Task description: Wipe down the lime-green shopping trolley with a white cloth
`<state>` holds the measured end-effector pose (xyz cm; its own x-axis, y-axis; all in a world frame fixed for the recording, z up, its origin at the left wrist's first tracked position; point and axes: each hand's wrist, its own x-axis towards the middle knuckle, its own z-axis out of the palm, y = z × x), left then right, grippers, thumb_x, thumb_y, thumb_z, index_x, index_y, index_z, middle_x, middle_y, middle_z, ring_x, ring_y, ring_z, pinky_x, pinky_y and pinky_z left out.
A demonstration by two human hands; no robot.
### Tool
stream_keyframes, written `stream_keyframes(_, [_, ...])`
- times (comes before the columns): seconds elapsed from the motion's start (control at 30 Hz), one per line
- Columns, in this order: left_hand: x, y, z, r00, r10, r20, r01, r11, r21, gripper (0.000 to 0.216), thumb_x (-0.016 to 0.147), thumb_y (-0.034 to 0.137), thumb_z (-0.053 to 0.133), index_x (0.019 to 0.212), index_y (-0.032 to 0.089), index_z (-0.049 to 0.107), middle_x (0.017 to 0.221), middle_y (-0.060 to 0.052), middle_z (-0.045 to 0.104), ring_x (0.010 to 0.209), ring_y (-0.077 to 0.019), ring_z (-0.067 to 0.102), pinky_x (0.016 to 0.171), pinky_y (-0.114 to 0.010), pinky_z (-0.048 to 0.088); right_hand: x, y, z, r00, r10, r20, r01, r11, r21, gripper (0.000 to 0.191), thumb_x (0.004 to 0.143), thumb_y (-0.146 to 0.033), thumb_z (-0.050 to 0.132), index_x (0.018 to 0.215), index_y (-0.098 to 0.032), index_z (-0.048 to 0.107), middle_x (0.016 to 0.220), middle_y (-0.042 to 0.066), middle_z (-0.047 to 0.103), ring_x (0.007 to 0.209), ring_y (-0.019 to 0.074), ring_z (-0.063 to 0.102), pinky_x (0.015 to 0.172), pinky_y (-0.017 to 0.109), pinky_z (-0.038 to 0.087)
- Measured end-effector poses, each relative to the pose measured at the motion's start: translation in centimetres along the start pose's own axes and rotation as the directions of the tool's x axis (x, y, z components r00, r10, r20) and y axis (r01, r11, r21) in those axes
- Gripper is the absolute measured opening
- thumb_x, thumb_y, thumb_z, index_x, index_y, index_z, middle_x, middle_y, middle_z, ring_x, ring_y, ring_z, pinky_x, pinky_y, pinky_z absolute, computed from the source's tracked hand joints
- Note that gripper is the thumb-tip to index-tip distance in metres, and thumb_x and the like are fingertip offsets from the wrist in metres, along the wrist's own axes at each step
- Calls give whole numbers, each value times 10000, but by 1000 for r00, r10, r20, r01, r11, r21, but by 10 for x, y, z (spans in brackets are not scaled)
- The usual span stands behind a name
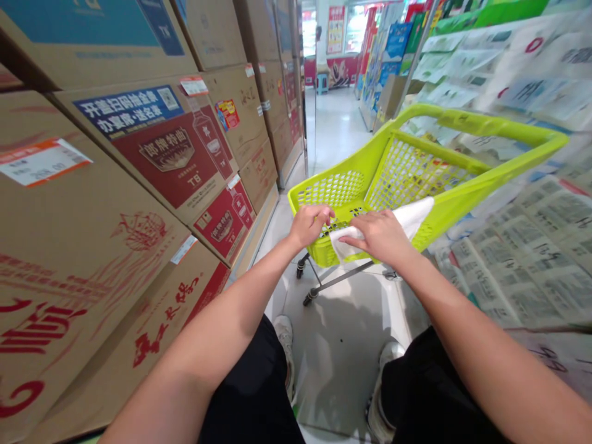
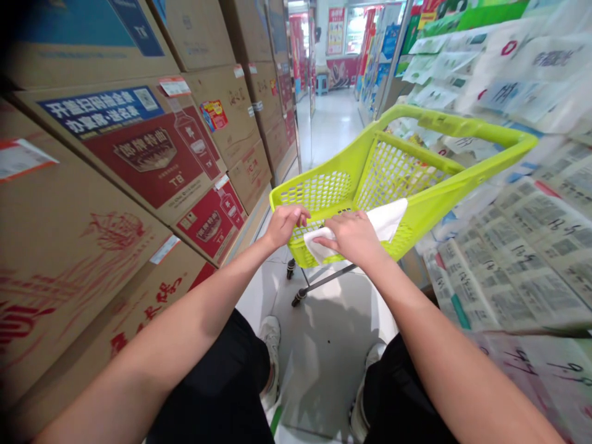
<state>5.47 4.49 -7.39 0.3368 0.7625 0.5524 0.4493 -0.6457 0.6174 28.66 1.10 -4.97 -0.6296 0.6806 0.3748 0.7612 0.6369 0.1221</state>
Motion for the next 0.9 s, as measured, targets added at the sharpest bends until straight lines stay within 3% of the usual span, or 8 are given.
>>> stream_keyframes(0.1, [6, 8, 10, 999, -11, 37, 10, 999, 37, 627, 1072, 483, 186, 949, 165, 712, 843, -56, 746, 817, -167, 678, 795, -293, 481, 10, -29, 8, 998, -59, 28, 58, 998, 25, 467, 1025, -593, 497, 1037, -191, 734, 1003, 131, 772, 992, 293, 663, 832, 403, 324])
stream_keyframes(0.2, [14, 11, 12, 973, -65, 223, 2, 963, 271, 592, 1073, 396, 211, 890, 172, 727, 887, -80, 750, 854, -193, 668, 805, -316, 461, 18, -49, 13, 998, -13, 57, 11, 999, 32, 392, 1031, -496, 542, 1095, -170, 749, 1045, 159, 776, 993, 301, 681, 842, 413, 344])
stream_keyframes(0.3, [23, 11, 12, 930, -142, 339, -52, 863, 503, 572, 1069, 384, 260, 861, 154, 741, 850, -122, 732, 861, -232, 660, 803, -346, 438, 20, -43, 12, 996, 0, 85, -3, 999, 39, 346, 1025, -477, 563, 1089, -197, 757, 1034, 136, 783, 955, 292, 694, 829, 406, 355])
stream_keyframes(0.4, [28, 11, 9, 916, -154, 369, -79, 835, 544, 590, 1070, 405, 268, 823, 153, 740, 811, -128, 715, 823, -238, 651, 780, -356, 422, 13, -15, 8, 998, 7, 69, -11, 998, 57, 412, 1010, -561, 553, 1028, -205, 759, 996, 124, 785, 946, 292, 689, 819, 394, 353])
stream_keyframes(0.53, [31, 9, 3, 908, -219, 358, 14, 868, 497, 663, 1069, 455, 228, 712, 165, 706, 736, -106, 681, 734, -225, 624, 709, -356, 395, -8, 49, -2, 992, 122, 19, -122, 992, -22, 567, 943, -712, 548, 901, -181, 741, 907, 137, 765, 881, 298, 665, 785, 385, 345])
stream_keyframes(0.7, [32, 1, -3, 904, -275, 328, 39, 815, 578, 680, 1066, 479, 207, 769, 164, 731, 779, -124, 704, 794, -261, 660, 728, -370, 421, -27, 107, -12, 987, 159, -23, -160, 982, -98, 525, 977, -674, 522, 900, -196, 724, 874, 116, 746, 874, 285, 626, 771, 385, 327])
stream_keyframes(0.77, [32, 4, -1, 908, -279, 314, 32, 790, 612, 686, 1071, 474, 190, 825, 156, 745, 830, -138, 725, 832, -267, 676, 755, -372, 436, -24, 96, -10, 992, 127, -19, -128, 987, -100, 513, 1010, -646, 481, 925, -203, 726, 900, 116, 748, 878, 275, 618, 772, 389, 316])
stream_keyframes(0.9, [32, 15, 11, 909, -239, 342, -17, 798, 602, 702, 1071, 493, 176, 879, 150, 758, 887, -142, 753, 871, -247, 690, 765, -355, 441, -5, 33, 1, 1000, 24, 12, -24, 1000, -10, 452, 1020, -590, 515, 964, -198, 731, 907, 107, 751, 881, 263, 634, 788, 384, 319])
